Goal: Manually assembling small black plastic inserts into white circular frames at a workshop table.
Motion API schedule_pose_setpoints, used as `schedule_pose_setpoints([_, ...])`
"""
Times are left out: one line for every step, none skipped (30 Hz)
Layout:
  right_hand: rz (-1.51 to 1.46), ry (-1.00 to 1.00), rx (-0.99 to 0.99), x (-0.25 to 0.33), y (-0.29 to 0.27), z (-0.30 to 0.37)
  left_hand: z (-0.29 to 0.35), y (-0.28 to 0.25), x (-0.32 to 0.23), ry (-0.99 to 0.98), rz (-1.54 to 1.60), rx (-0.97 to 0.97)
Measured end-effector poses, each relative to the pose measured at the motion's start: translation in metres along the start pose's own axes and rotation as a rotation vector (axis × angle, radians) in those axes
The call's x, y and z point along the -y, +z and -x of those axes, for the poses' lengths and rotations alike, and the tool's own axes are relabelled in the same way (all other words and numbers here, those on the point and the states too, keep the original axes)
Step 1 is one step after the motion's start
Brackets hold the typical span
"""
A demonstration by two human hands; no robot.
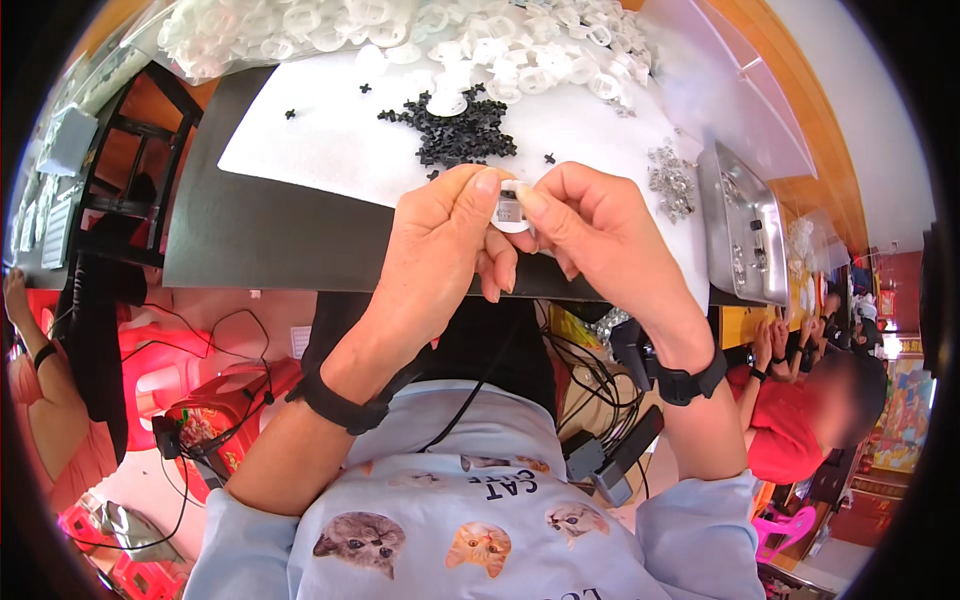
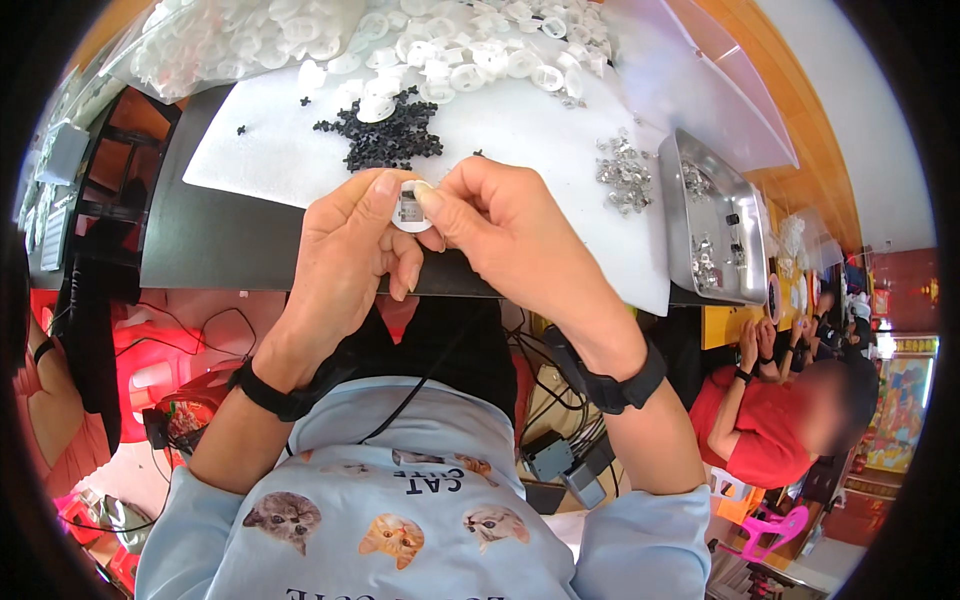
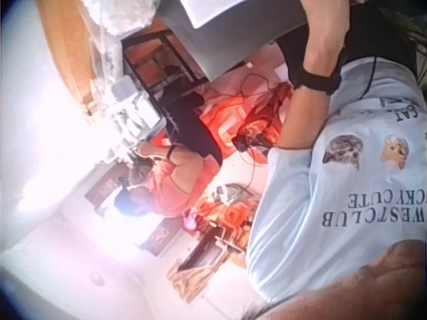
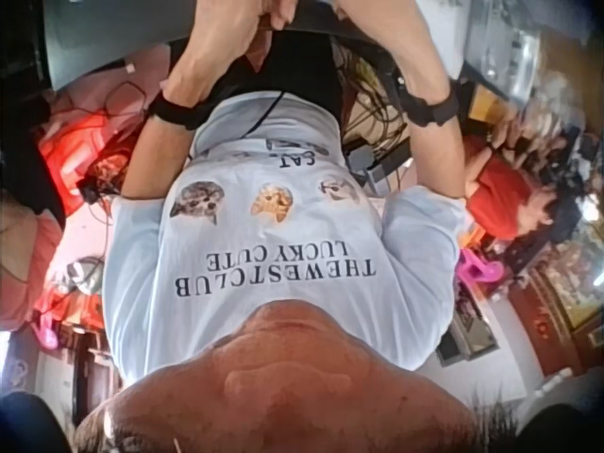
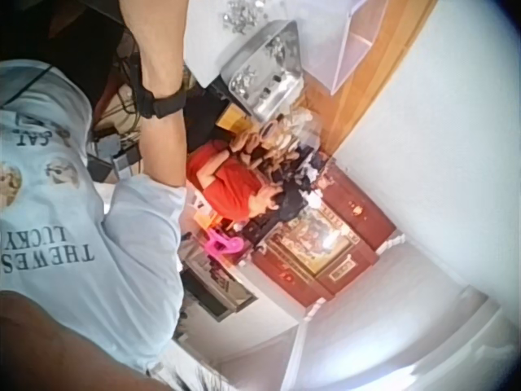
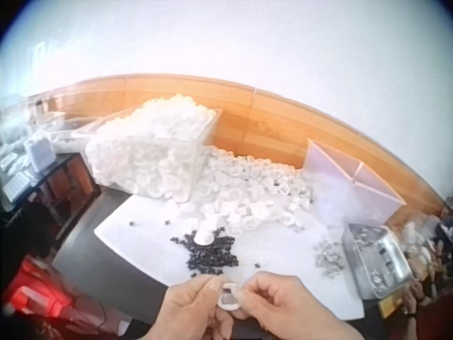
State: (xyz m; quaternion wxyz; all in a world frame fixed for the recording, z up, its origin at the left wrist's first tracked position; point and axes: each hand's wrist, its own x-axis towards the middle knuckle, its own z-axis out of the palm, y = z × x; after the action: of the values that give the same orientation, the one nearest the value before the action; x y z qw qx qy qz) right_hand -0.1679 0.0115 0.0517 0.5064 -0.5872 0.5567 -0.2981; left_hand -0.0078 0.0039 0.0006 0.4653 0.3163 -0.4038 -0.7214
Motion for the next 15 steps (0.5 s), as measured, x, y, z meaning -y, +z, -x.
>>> schedule_pose_setpoints([-0.030,-0.040,-0.018,-0.002,0.004,-0.001,0.000,-0.001,0.000,0.001,-0.010,0.021])
schedule_pose_setpoints([-0.061,-0.079,-0.035,-0.003,0.005,-0.002,0.000,-0.002,0.000,0.003,-0.020,0.042])
schedule_pose_setpoints([-0.062,-0.080,-0.035,-0.002,0.005,-0.001,0.000,-0.003,-0.001,0.002,-0.021,0.042])
schedule_pose_setpoints([-0.049,-0.072,-0.038,-0.001,0.004,-0.001,0.000,-0.003,-0.003,-0.024,0.033,0.061])
schedule_pose_setpoints([-0.037,-0.064,-0.041,0.000,0.003,-0.001,0.000,-0.003,-0.004,-0.051,0.087,0.080])
schedule_pose_setpoints([-0.038,-0.064,-0.040,0.001,0.003,0.000,0.001,-0.003,-0.004,-0.051,0.087,0.079])
schedule_pose_setpoints([-0.023,-0.069,-0.037,0.002,0.002,0.000,0.001,-0.003,-0.005,-0.050,0.076,0.074])
schedule_pose_setpoints([-0.009,-0.074,-0.034,0.001,0.001,0.001,0.001,-0.003,-0.005,-0.050,0.066,0.069])
schedule_pose_setpoints([-0.012,-0.073,-0.035,-0.001,-0.001,0.001,0.001,-0.003,-0.005,-0.053,0.065,0.070])
schedule_pose_setpoints([0.005,-0.094,-0.023,-0.006,-0.002,0.000,0.001,-0.002,-0.006,-0.064,0.009,0.074])
schedule_pose_setpoints([0.022,-0.116,-0.011,-0.010,-0.003,0.000,0.001,-0.002,-0.007,-0.076,-0.048,0.079])
schedule_pose_setpoints([0.018,-0.111,-0.015,-0.012,-0.003,0.001,0.002,-0.001,-0.009,-0.082,-0.049,0.081])
schedule_pose_setpoints([0.016,-0.132,-0.021,-0.015,-0.003,0.002,0.003,0.001,-0.012,-0.072,-0.096,0.085])
schedule_pose_setpoints([0.014,-0.152,-0.027,-0.016,-0.003,0.002,0.003,0.002,-0.013,-0.062,-0.143,0.089])
schedule_pose_setpoints([0.010,-0.153,-0.026,-0.017,-0.001,0.002,0.003,0.001,-0.013,-0.063,-0.146,0.087])
